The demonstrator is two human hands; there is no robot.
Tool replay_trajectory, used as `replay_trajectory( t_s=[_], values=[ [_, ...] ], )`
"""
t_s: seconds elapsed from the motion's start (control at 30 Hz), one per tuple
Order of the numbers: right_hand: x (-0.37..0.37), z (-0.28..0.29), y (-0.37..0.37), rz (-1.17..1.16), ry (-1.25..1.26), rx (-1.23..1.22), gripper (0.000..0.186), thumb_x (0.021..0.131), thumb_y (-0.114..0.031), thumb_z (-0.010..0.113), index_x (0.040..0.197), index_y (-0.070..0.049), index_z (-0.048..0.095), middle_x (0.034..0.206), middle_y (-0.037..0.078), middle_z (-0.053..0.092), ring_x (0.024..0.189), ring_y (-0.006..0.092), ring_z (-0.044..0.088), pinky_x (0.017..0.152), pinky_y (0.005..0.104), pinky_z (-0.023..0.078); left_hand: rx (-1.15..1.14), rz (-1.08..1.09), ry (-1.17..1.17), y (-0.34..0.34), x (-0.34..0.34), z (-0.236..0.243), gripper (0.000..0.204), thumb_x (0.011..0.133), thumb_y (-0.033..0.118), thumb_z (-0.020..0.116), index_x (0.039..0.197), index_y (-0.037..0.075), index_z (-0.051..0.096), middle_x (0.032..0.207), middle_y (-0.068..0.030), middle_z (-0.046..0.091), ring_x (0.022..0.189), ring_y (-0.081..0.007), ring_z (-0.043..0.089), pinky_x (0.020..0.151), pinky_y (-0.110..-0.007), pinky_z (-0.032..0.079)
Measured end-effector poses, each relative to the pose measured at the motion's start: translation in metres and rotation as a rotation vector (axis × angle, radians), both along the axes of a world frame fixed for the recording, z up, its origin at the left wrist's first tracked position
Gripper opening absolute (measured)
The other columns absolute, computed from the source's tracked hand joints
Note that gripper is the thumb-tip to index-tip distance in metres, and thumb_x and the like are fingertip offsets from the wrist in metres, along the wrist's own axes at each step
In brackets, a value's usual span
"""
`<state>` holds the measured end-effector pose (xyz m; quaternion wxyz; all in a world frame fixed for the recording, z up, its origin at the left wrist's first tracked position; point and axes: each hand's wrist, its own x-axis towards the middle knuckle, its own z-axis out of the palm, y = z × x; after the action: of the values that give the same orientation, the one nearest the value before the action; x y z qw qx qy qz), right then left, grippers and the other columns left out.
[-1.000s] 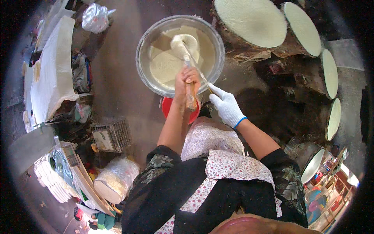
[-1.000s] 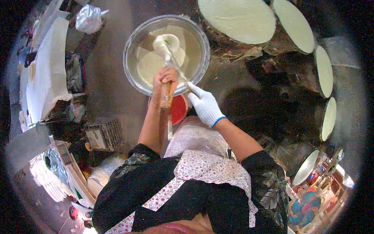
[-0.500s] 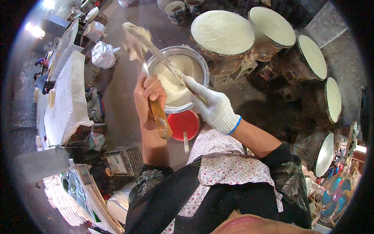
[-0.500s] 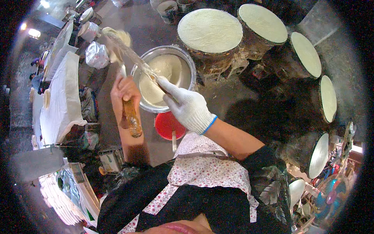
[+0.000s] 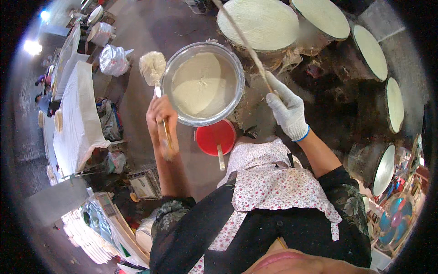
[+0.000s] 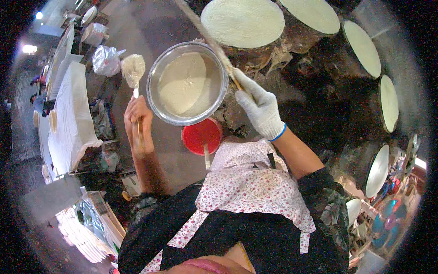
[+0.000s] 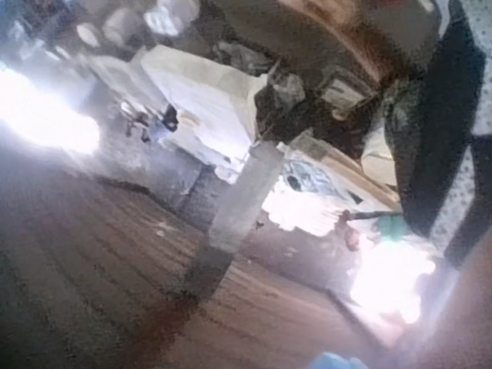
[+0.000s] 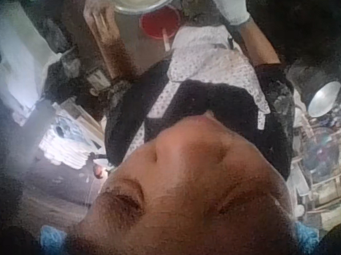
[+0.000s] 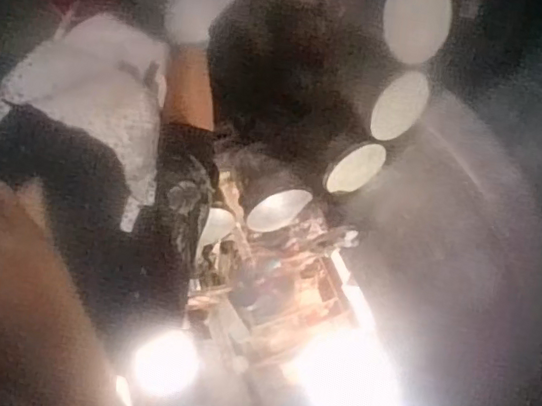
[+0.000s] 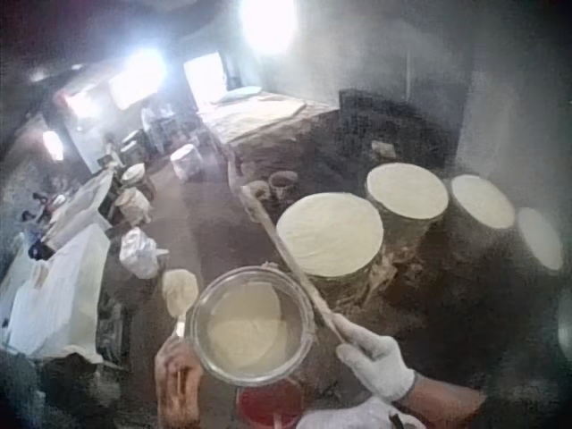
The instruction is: The person ladles batter onto hot circular griddles and spreads it into thin crepes using a wooden spreader. They flip the crepes and stack the finished ones on a nearby surface.
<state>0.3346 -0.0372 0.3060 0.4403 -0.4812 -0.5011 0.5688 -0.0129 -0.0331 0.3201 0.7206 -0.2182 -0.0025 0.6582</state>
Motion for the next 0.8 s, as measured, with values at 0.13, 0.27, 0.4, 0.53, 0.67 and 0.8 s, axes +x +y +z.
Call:
replay_trajectory(
  t_s=[0.13,0.27,0.4,0.53,0.67,0.8],
  values=[
    [0.034,-0.012,-0.01,-0.162,0.013,-0.124,0.053,0.104,-0.007,0.061,0.156,-0.006,0.051,0.106,-0.003,0.058,0.084,0.0042,0.045,0.072,0.0221,0.035,0.083,-0.104,0.305,0.044,0.04,0.004,0.029,0.113,0.025,0.043,0.087,0.011,0.047,0.067,0.0023,0.04,0.048,-0.0079,0.039,0.043,-0.023,0.038],
    [0.069,-0.025,-0.021,-0.429,-0.014,-0.104,0.053,0.103,-0.008,0.062,0.156,-0.011,0.054,0.082,-0.01,0.06,0.057,-0.0015,0.041,0.05,0.018,0.032,0.029,-0.203,1.438,0.067,0.145,0.013,0.028,0.111,0.025,0.048,0.138,0.018,0.055,0.066,0.0048,0.037,0.046,-0.0065,0.033,0.041,-0.024,0.033],
    [0.112,-0.04,-0.043,-0.765,0.08,-0.165,0.054,0.101,-0.007,0.065,0.154,-0.007,0.054,0.128,0.0,0.06,0.107,0.0061,0.052,0.092,0.0245,0.039,0.232,-0.767,0.515,0.166,0.229,0.018,0.023,0.113,0.025,0.042,0.113,0.008,0.058,0.067,0.0014,0.042,0.046,-0.0103,0.039,0.041,-0.028,0.04],
    [0.161,-0.065,-0.08,-1.129,0.213,-0.125,0.054,0.101,-0.007,0.066,0.153,-0.01,0.057,0.103,-0.006,0.07,0.062,-0.0014,0.045,0.053,0.0175,0.036,0.012,-1.204,-0.176,0.229,0.345,-0.021,0.04,0.115,0.021,0.037,0.076,0.011,0.043,0.062,-0.0004,0.043,0.046,-0.0119,0.046,0.044,-0.028,0.045],
    [0.211,-0.082,-0.121,-1.413,0.022,0.076,0.059,0.097,0.0,0.065,0.155,-0.004,0.053,0.126,-0.001,0.07,0.064,0.0003,0.051,0.055,0.0188,0.042,0.047,-1.484,-0.126,0.218,0.493,-0.024,0.036,0.114,0.018,0.036,0.08,0.009,0.043,0.066,-0.0012,0.043,0.046,-0.0127,0.045,0.043,-0.028,0.045],
    [0.249,-0.076,-0.162,-1.689,0.093,-0.232,0.069,0.095,0.0,0.06,0.161,-0.016,0.046,0.106,0.002,0.069,0.051,0.0052,0.047,0.046,0.0235,0.044,0.446,-1.722,0.229,0.167,0.63,-0.008,0.018,0.115,0.018,0.038,0.121,0.005,0.05,0.069,0.0018,0.042,0.047,-0.0073,0.042,0.039,-0.024,0.042]
  ],
)
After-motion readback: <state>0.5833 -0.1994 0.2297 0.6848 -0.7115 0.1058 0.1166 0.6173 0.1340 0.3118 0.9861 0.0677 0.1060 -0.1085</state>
